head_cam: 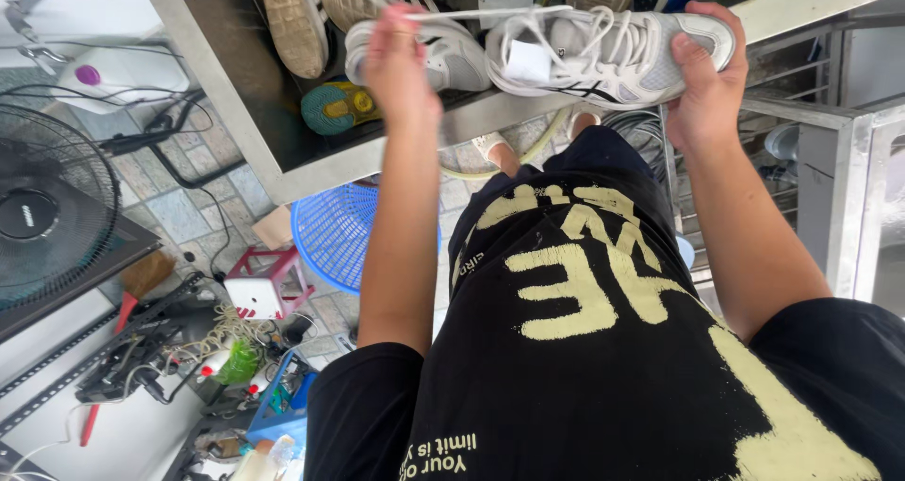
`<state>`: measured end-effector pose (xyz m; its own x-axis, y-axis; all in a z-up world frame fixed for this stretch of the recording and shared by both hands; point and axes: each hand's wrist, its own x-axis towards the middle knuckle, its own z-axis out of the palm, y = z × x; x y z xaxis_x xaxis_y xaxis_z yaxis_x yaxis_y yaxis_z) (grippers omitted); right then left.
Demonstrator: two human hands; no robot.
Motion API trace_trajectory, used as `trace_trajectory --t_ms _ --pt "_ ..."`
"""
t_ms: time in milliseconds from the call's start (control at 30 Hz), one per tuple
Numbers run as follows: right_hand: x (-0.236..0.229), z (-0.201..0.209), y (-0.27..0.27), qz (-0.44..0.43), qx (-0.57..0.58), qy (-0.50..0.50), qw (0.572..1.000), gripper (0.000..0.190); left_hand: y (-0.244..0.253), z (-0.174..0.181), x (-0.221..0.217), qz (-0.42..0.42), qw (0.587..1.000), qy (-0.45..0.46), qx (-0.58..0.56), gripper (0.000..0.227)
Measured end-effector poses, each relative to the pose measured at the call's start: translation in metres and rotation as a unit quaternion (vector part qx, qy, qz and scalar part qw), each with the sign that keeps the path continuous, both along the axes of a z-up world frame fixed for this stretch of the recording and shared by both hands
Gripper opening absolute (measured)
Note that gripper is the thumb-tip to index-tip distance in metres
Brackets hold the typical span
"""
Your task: The person picks up several shoes from a basin, laces one white shoe, and uses a handheld water sprayer to rinse the interior and exterior of the shoe.
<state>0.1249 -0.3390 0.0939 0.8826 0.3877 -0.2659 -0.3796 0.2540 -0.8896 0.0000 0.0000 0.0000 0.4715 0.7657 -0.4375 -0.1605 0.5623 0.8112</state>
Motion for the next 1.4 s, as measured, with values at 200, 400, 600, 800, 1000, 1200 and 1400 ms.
trace_trajectory --t_ms 200,400,600,800,1000,1200,1400 --pt "0.011 0.0 -0.022 0.068 -0.032 0.017 0.997 0.04 0.008 0.012 0.0 -0.027 0.997 0.064 0.012 0.027" --pt "0.026 -0.004 -0.042 0.164 -0.115 -0.017 0.98 0.046 -0.098 0.103 0.022 -0.146 0.869 0.213 0.422 0.04" --pt "0.047 -0.013 -0.045 0.255 -0.145 -0.049 0.955 0.041 -0.154 0.156 0.053 -0.257 0.695 0.325 0.588 0.019" --pt "0.07 -0.012 -0.034 0.303 -0.135 -0.056 0.942 0.037 -0.137 0.124 0.036 -0.137 0.987 0.046 0.076 0.018" --pt "0.082 -0.015 -0.03 0.292 -0.115 0.005 0.95 0.038 -0.082 0.136 -0.009 0.003 0.984 0.178 0.025 0.03" --pt "0.084 -0.003 -0.025 0.275 -0.124 -0.081 0.95 0.037 -0.13 0.17 0.025 0.001 0.74 0.32 0.592 0.037" --pt "0.081 0.018 -0.01 0.256 -0.133 -0.152 0.945 0.035 -0.186 0.145 0.087 -0.198 0.724 0.323 0.577 0.025"
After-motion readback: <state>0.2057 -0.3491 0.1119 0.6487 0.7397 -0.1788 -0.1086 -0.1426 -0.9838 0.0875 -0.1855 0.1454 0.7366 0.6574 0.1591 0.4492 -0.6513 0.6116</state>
